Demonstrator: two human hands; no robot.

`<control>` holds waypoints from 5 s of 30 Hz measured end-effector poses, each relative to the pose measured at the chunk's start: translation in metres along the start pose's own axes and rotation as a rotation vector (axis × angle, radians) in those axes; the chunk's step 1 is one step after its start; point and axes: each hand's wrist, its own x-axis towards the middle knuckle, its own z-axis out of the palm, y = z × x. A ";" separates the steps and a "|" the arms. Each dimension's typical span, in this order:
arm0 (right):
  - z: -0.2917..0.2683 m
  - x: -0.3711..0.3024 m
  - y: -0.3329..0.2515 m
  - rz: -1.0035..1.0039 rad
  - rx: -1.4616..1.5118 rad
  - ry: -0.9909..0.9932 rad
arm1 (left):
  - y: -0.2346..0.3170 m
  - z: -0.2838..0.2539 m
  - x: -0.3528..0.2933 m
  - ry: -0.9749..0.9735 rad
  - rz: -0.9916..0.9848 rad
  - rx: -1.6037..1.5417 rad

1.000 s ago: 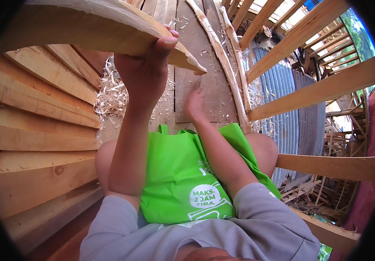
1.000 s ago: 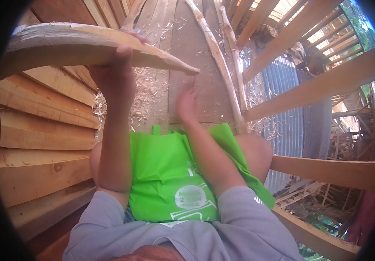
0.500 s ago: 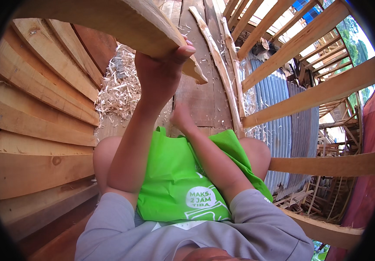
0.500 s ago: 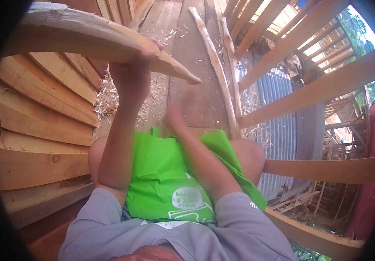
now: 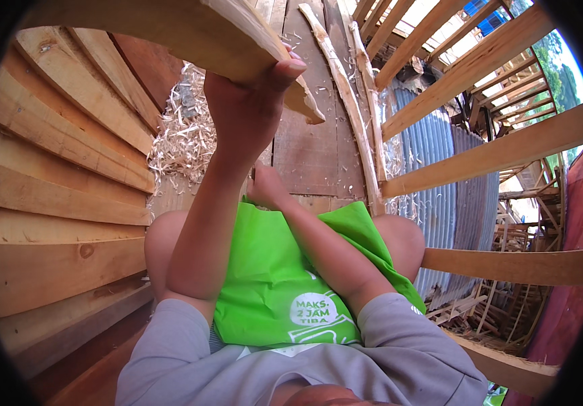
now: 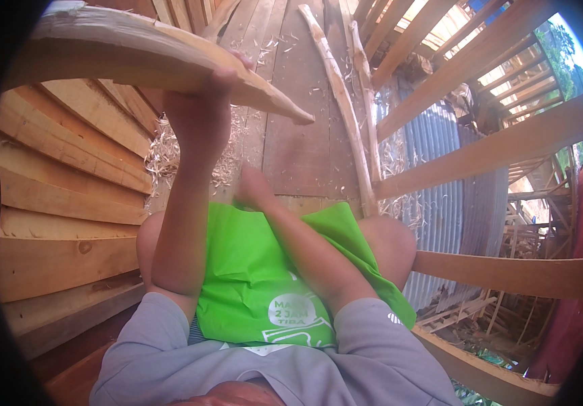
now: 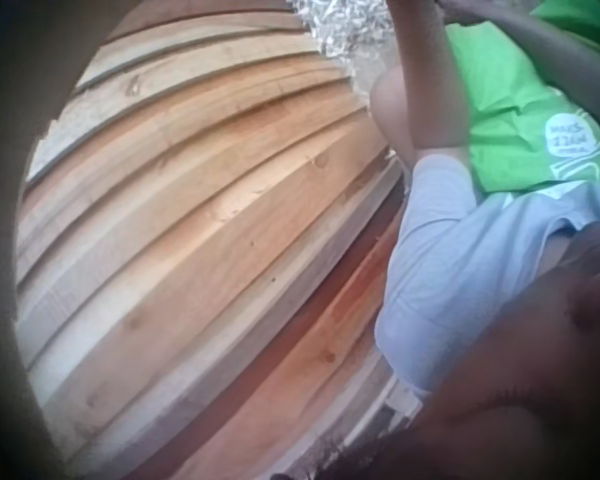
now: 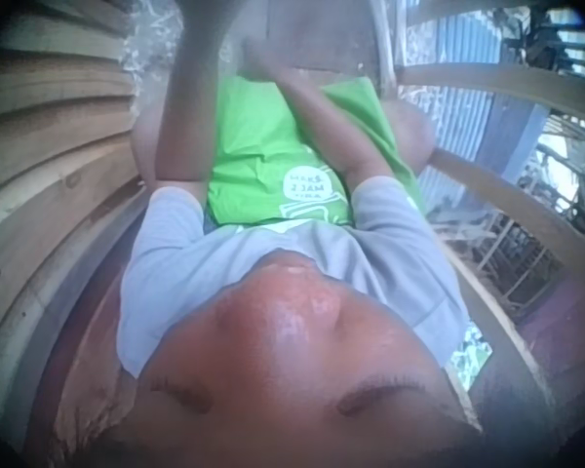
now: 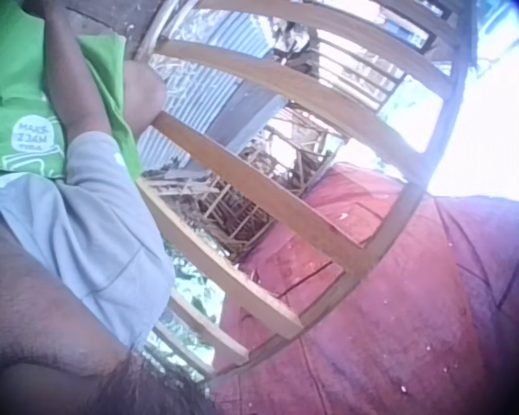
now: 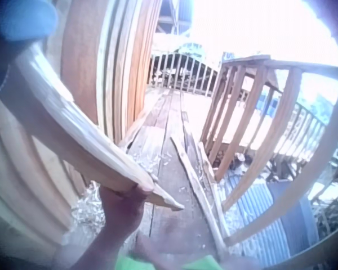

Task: The person is carving a piece of wood using a knife. They hold the wood in their left hand and use the knife in their right hand to shave off thin layers, creating wood shavings that fall onto a green bag placed on their lap.

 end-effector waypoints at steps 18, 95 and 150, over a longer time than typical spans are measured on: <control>0.004 -0.014 -0.028 0.118 -0.191 -0.186 | -0.006 -0.012 -0.001 -0.025 0.059 0.021; -0.108 0.009 0.017 -0.004 -0.006 -0.154 | 0.000 -0.017 -0.001 0.013 -0.105 -0.075; -0.098 0.006 -0.035 0.036 0.403 -0.083 | 0.012 -0.075 0.008 -0.268 -0.209 -0.163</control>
